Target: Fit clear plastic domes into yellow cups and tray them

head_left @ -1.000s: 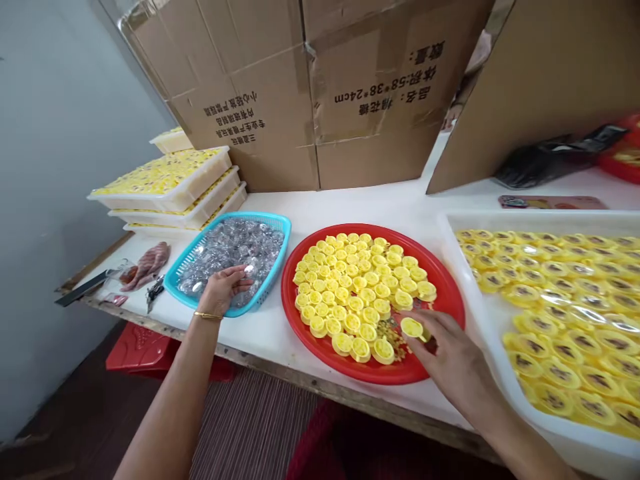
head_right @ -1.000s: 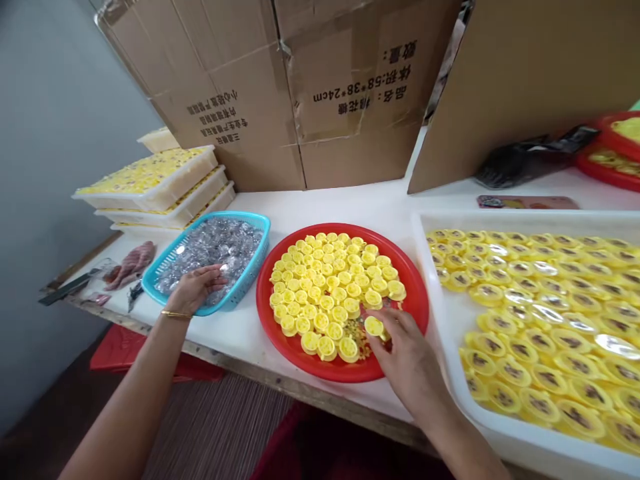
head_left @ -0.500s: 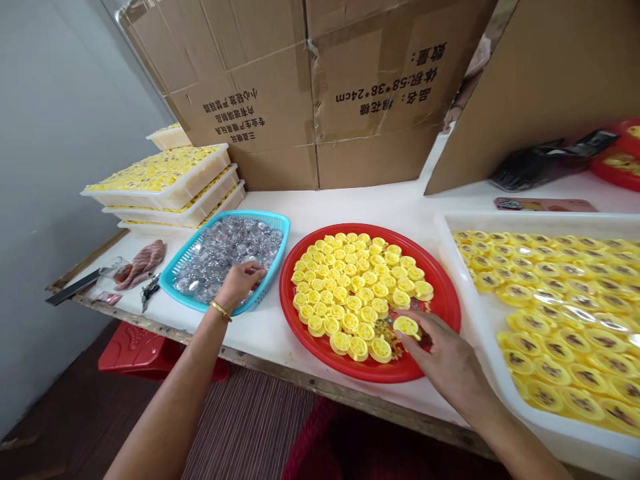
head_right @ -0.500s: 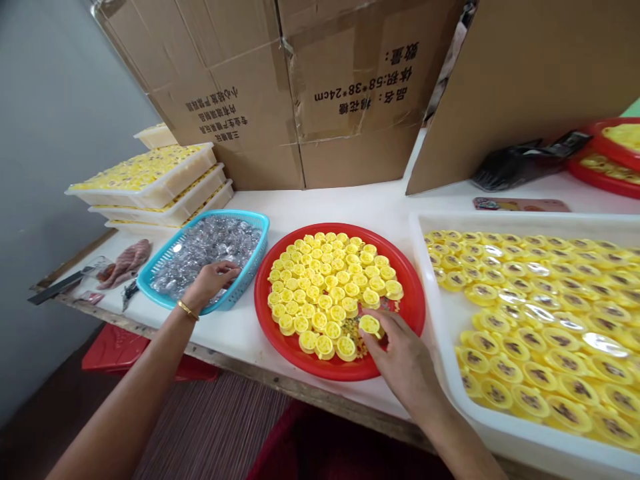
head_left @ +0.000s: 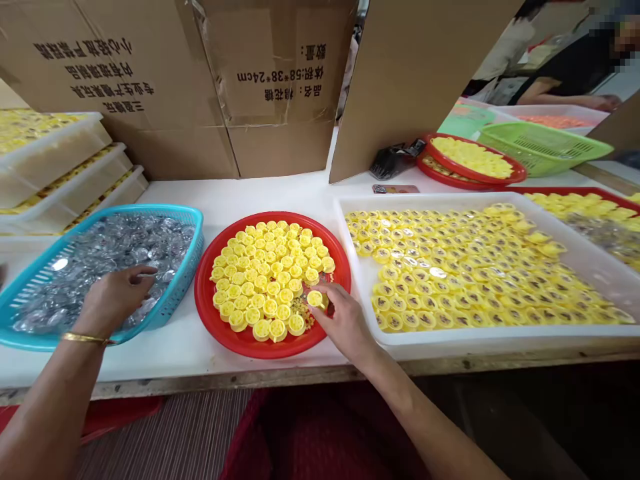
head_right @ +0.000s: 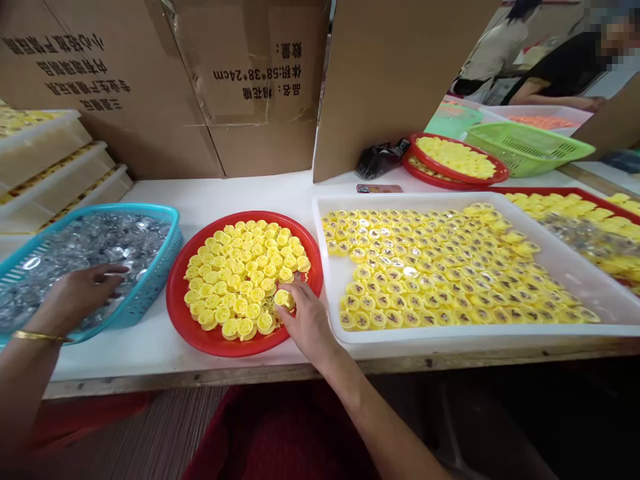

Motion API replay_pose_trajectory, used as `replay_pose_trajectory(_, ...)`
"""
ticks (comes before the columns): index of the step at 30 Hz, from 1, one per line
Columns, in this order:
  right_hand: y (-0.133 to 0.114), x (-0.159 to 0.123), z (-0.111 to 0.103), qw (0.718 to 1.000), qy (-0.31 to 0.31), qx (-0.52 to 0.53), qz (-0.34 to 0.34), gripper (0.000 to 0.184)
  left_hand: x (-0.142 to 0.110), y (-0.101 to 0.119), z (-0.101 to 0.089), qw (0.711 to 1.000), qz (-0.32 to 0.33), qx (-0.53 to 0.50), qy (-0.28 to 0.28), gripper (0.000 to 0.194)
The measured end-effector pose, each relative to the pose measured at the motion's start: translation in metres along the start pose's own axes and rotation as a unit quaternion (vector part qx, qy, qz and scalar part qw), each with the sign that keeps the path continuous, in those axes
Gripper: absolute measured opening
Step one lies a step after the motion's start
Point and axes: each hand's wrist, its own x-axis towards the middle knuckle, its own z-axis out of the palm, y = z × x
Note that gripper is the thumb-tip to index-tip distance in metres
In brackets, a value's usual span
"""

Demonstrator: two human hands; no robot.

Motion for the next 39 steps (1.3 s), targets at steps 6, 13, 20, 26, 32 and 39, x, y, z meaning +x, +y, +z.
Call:
replay_pose_trajectory(6, 0.001, 0.002, 0.0, 0.99, -0.043, 0.111, 0.073, 0.032, -0.004, -0.004, -0.01, 0.998, -0.024, 0.059, -0.015, 0.042)
replay_pose_trajectory(13, 0.003, 0.003, 0.001, 0.987, -0.06, 0.106, 0.102, 0.038, -0.004, -0.014, -0.004, 0.999, -0.026, 0.044, -0.006, 0.031)
replay_pose_trajectory(20, -0.005, 0.005, -0.007, 0.997, -0.047, 0.03, 0.063, 0.028, -0.007, -0.02, 0.002, 0.992, 0.022, -0.121, -0.008, 0.025)
replay_pose_trajectory(26, 0.012, 0.007, 0.003, 0.993, -0.042, 0.015, 0.11, 0.041, -0.003, -0.027, 0.005, 0.993, 0.044, -0.105, -0.005, 0.024)
replay_pose_trajectory(32, 0.012, 0.006, 0.01, 0.99, -0.051, 0.069, 0.111, 0.04, 0.005, -0.01, 0.021, 0.993, 0.068, -0.097, -0.024, 0.023)
replay_pose_trajectory(39, 0.007, 0.002, 0.011, 0.99, -0.061, 0.086, 0.089, 0.037, 0.013, -0.011, 0.021, 0.976, 0.031, -0.215, -0.009, 0.014)
